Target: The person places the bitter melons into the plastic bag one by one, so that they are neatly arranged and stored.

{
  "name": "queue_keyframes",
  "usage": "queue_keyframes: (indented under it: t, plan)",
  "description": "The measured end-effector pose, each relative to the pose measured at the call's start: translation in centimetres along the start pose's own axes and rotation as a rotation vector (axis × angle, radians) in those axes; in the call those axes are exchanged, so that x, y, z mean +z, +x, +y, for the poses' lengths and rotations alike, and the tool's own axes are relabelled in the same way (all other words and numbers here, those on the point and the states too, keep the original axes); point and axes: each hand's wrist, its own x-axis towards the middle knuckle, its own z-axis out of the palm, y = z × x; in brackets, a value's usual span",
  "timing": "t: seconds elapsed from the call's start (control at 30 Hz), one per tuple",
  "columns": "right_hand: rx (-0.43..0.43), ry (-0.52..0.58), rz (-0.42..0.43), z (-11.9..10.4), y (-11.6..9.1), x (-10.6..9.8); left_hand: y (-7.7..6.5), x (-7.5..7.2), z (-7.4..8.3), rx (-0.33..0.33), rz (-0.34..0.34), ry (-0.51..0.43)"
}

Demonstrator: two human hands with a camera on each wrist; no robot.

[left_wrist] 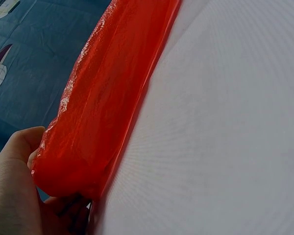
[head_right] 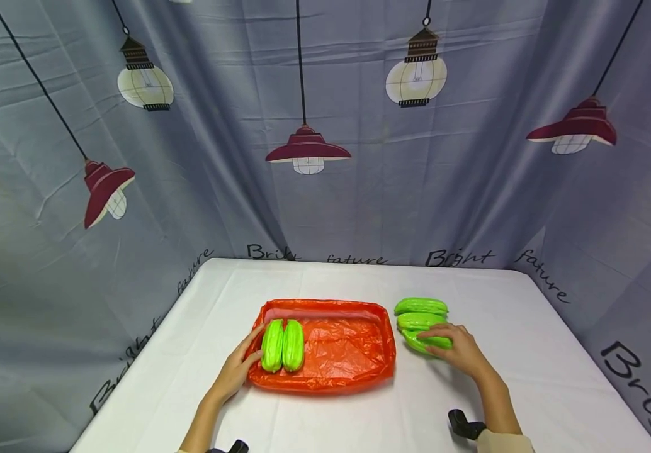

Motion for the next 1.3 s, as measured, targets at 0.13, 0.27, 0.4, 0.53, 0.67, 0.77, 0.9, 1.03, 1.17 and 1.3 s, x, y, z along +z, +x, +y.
queue_keyframes:
  t: [0.13, 0.27, 0.4, 0.53, 0.67, 0.77, 0.9, 1.03, 1.17, 1.3]
  plan:
    - [-0.025, -0.027, -0.027, 0.2, -0.2, -0.2, 0.0, 0.0, -0.1, -0.001, 0.0, 0.0]
    - [-0.015, -0.027, -0.073, 0.4, -0.5, -0.4, -0.1, 0.1, -0.1, -0.003, 0.001, -0.002]
    - [0.034, 0.019, -0.167, 0.6, -0.6, -0.6, -0.1, 0.1, -0.1, -0.007, 0.001, -0.005]
    - [0.146, 0.122, -0.273, 0.6, -0.8, -0.7, -0.1, 0.1, -0.1, -0.006, -0.004, -0.007]
    - [0.23, 0.191, -0.332, 0.5, -1.1, -0.7, 0.0, 0.1, -0.2, 0.004, -0.006, -0.013]
    - [0.236, 0.218, -0.347, 0.3, -1.3, -0.7, 0.0, 0.1, -0.2, 0.008, -0.003, -0.011]
    - [0.251, 0.243, -0.343, 0.2, -1.6, -0.4, 0.0, 0.1, -0.2, 0.012, -0.002, -0.006]
    - [0.267, 0.272, -0.309, 0.1, -2.1, 0.0, -0.1, 0.1, -0.1, 0.011, 0.0, -0.004]
    - [0.237, 0.296, -0.277, -0.2, -2.7, 0.4, -0.1, 0.1, -0.1, 0.007, 0.004, -0.002]
    - [0.163, 0.321, -0.229, -1.1, -2.9, 0.7, -0.1, 0.1, 0.0, 0.009, 0.004, -0.004]
